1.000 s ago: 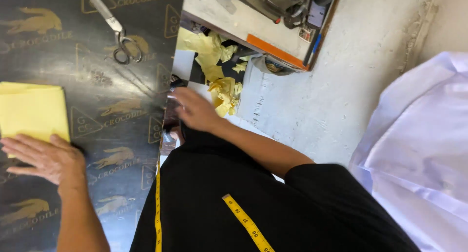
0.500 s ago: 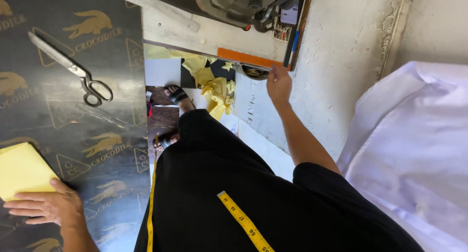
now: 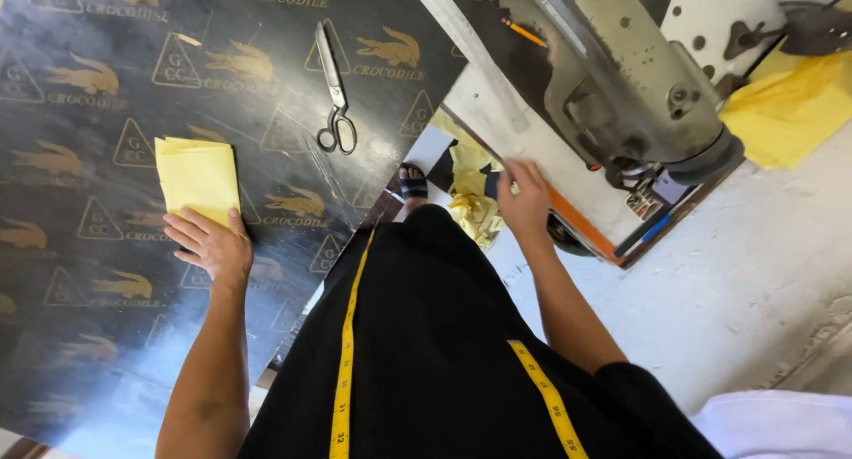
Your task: The person uses shears to cut a large sheet of yellow fabric along marked lines on a black table. They fold the cut pieces, write on them with a pencil, and then place the pieces into a green folder.
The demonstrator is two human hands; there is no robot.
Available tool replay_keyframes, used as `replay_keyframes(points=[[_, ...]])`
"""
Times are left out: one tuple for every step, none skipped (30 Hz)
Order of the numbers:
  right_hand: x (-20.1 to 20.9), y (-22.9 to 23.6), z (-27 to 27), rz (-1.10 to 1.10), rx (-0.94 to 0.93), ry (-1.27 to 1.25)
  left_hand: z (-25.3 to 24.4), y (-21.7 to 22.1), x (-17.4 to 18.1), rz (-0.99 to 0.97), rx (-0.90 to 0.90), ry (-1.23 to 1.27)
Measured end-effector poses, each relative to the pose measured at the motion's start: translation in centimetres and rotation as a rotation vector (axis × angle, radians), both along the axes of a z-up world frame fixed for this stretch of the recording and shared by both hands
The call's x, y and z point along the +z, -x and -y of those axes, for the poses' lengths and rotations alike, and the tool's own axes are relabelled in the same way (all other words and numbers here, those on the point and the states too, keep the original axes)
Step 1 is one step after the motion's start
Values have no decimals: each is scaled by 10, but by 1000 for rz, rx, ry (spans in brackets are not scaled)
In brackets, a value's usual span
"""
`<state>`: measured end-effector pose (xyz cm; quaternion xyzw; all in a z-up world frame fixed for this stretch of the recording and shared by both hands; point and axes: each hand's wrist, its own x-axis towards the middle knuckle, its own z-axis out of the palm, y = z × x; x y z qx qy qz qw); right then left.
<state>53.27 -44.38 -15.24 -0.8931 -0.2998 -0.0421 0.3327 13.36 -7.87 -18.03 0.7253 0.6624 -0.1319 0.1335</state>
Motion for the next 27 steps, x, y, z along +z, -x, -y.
replay_keyframes(points=[[3, -14, -22, 39, 64, 38, 5, -4, 2, 16, -34, 2], [5, -27, -49, 76, 143, 69, 10, -4, 6, 30, -53, -4], [4, -57, -62, 78, 166, 67, 12, -9, 1, 31, -30, -5], [2, -80, -79, 127, 172, 87, 15, -5, 0, 76, -96, -42], [-1, -103, -98, 178, 177, 105, 18, -3, -2, 120, -163, -79], [-16, -123, -114, 180, 175, 115, 20, -3, 13, 125, -165, -69], [-33, -147, -126, 157, 180, 166, 25, -6, 28, 96, -118, -52], [-47, -173, -122, 134, 148, 228, 24, -19, 40, 74, -108, -26], [-58, -183, -126, 137, 107, 249, 23, -16, 34, 84, -149, -6], [-69, -194, -131, 157, 113, 318, 25, -11, 28, 92, -135, -113], [-80, -207, -134, 175, 118, 388, 27, -7, 22, 103, -120, -220], [-79, -203, -131, 182, 48, 418, 36, -21, 38, 134, -185, -194], [-79, -202, -130, 239, 52, 374, 44, -34, 54, 168, -69, -110], [-83, -195, -141, 293, 76, 319, 51, -33, 76, 185, 60, -32], [-62, -184, -131, 297, 25, 339, 52, -27, 59, 198, 9, -15], [-43, -170, -135, 204, 20, 263, 51, -16, 46, 192, -17, -68], [-25, -157, -141, 113, 16, 184, 49, -5, 33, 189, -43, -121], [-7, -140, -130, 124, -8, 185, 49, -1, 26, 203, -65, -119], [11, -121, -120, -3, 69, 55, 49, 3, 19, 185, -48, -149], [27, -98, -107, -136, 137, -73, 49, 10, 14, 160, -40, -171], [42, -76, -87, -130, 105, -68, 50, 4, 18, 168, -71, -162], [57, -53, -70, -244, 59, -104, 53, -1, 24, 147, 9, -114], [71, -29, -55, -358, 14, -142, 55, -4, 30, 124, 88, -66], [72, -13, -34, -345, -3, -143, 53, -8, 25, 136, 71, -62], [72, 4, -14, -423, -128, -109, 50, -11, 21, 128, 159, -72], [71, 26, 4, -513, -238, -76, 51, -5, 21, 110, 261, -88], [64, 32, 18, -512, -241, -78, 42, 5, -2, 111, 258, -88]])
